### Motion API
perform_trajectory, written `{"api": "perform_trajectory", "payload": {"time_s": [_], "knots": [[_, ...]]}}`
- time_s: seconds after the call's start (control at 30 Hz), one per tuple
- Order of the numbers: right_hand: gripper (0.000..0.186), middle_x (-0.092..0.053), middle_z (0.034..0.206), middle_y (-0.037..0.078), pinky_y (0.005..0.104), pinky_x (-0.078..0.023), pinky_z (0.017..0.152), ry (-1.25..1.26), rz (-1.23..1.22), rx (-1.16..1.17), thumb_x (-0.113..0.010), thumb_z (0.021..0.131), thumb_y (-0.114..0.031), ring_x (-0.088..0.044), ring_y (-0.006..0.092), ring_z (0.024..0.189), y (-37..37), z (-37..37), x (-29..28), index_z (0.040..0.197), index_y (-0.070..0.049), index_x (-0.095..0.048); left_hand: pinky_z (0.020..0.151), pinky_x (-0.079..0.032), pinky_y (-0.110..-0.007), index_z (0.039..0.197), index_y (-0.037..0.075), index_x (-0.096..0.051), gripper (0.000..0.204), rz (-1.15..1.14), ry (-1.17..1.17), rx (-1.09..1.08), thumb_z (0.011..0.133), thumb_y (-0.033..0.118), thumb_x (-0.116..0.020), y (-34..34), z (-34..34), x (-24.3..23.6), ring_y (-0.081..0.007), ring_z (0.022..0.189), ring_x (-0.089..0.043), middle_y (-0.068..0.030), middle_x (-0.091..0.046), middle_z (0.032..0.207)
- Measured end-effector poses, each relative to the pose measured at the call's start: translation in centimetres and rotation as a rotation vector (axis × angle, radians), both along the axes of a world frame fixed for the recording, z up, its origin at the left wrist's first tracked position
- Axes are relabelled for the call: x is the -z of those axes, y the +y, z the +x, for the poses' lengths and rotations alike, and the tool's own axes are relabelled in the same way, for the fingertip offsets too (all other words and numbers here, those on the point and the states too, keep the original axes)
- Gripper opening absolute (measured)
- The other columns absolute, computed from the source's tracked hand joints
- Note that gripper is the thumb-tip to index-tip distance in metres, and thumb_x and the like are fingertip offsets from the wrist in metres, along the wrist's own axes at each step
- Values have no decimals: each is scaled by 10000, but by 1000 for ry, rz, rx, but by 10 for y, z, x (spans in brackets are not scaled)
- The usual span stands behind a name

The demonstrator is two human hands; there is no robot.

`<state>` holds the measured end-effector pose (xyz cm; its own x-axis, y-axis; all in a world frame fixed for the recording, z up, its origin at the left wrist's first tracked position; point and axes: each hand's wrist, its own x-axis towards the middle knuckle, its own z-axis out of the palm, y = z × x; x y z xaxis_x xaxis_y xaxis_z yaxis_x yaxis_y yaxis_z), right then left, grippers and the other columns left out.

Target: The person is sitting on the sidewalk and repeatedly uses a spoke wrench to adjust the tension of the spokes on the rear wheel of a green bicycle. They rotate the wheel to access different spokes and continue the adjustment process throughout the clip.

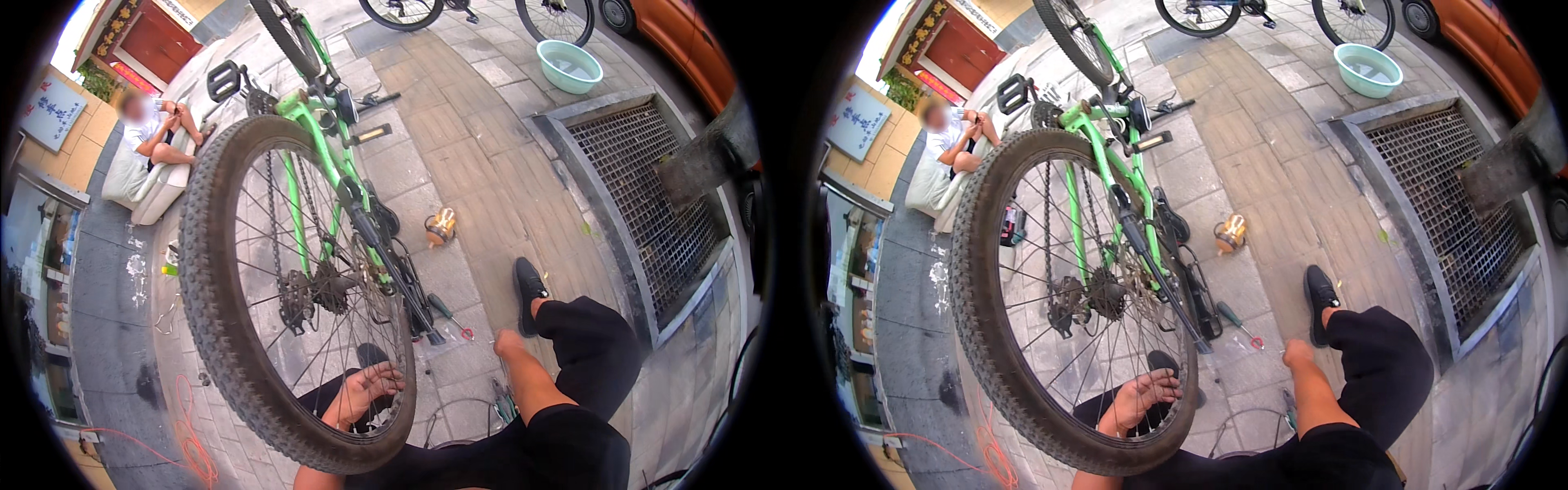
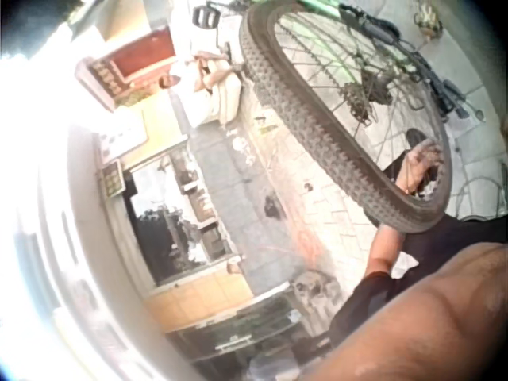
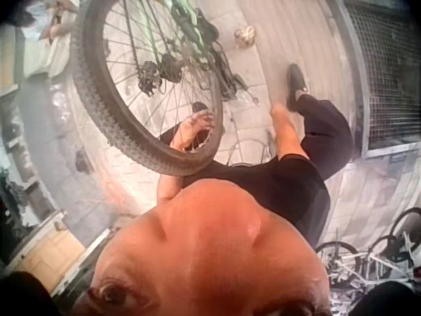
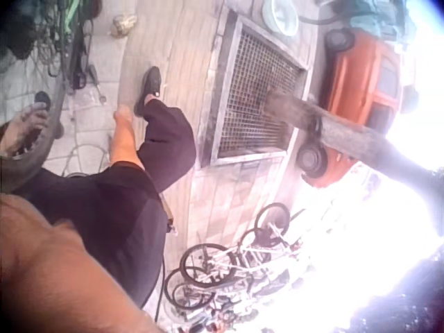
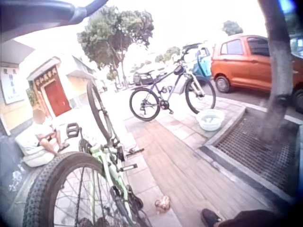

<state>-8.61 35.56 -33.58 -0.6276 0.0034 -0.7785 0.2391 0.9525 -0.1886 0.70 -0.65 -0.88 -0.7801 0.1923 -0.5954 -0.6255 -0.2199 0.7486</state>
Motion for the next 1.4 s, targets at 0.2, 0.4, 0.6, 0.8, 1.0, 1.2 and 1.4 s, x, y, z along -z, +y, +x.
{"api": "perform_trajectory", "payload": {"time_s": [0.2,0.4,0.6,0.8,1.0,1.2,1.4], "knots": [[356,-696,1220,234,466,-522,1032,100,-44,54,-659,887,-252,-659,383,1183,-20,9,14,1164,-36,-710,974,-525,-342,1440,-67,-480,487,39,-46,-31,1026,139,-633,-1,-1,2,-277,1173,-670,-161,-636,1307],[296,-702,1207,226,451,-542,1002,90,-44,-10,-608,907,-181,-670,368,1169,-18,13,7,1158,-41,-681,978,-523,-359,1449,-87,-464,506,-21,-46,9,1008,98,-629,5,-4,-12,-292,1180,-660,-169,-615,1336],[301,-715,1185,224,447,-556,978,81,14,116,-589,896,-150,-687,363,1142,-23,24,10,1152,-29,-694,977,-522,-351,1453,-86,-462,512,-3,-44,32,1010,105,-634,4,-6,-10,-282,1179,-660,-154,-612,1339],[346,-698,1213,245,459,-540,1001,62,-47,96,-606,884,-196,-667,381,1172,-20,17,-5,1170,-24,-694,987,-521,-357,1451,-76,-465,501,23,-19,27,1013,98,-634,2,-5,-6,-290,1181,-661,-158,-614,1349],[363,-697,1158,291,492,-529,996,161,-143,196,-627,827,-205,-667,426,1133,-34,-13,-35,1086,27,-730,986,-518,-346,1435,-53,-469,551,17,-15,44,985,154,-708,-1,-2,-11,-257,1198,-651,-164,-618,1346],[327,-689,1176,288,461,-526,1020,151,-92,19,-632,829,-162,-654,404,1172,-18,-60,-64,1073,18,-754,950,-532,-340,1406,-53,-498,463,150,89,57,1009,127,-656,-11,-9,30,-238,1124,-677,-145,-647,1286],[277,-711,1078,301,421,-611,781,325,-351,439,-608,874,-155,-749,380,820,-22,-104,-147,1010,61,-715,863,-573,-375,1395,31,-565,473,251,83,67,975,217,-681,-34,-11,101,-237,1044,-679,-126,-682,1241]]}}
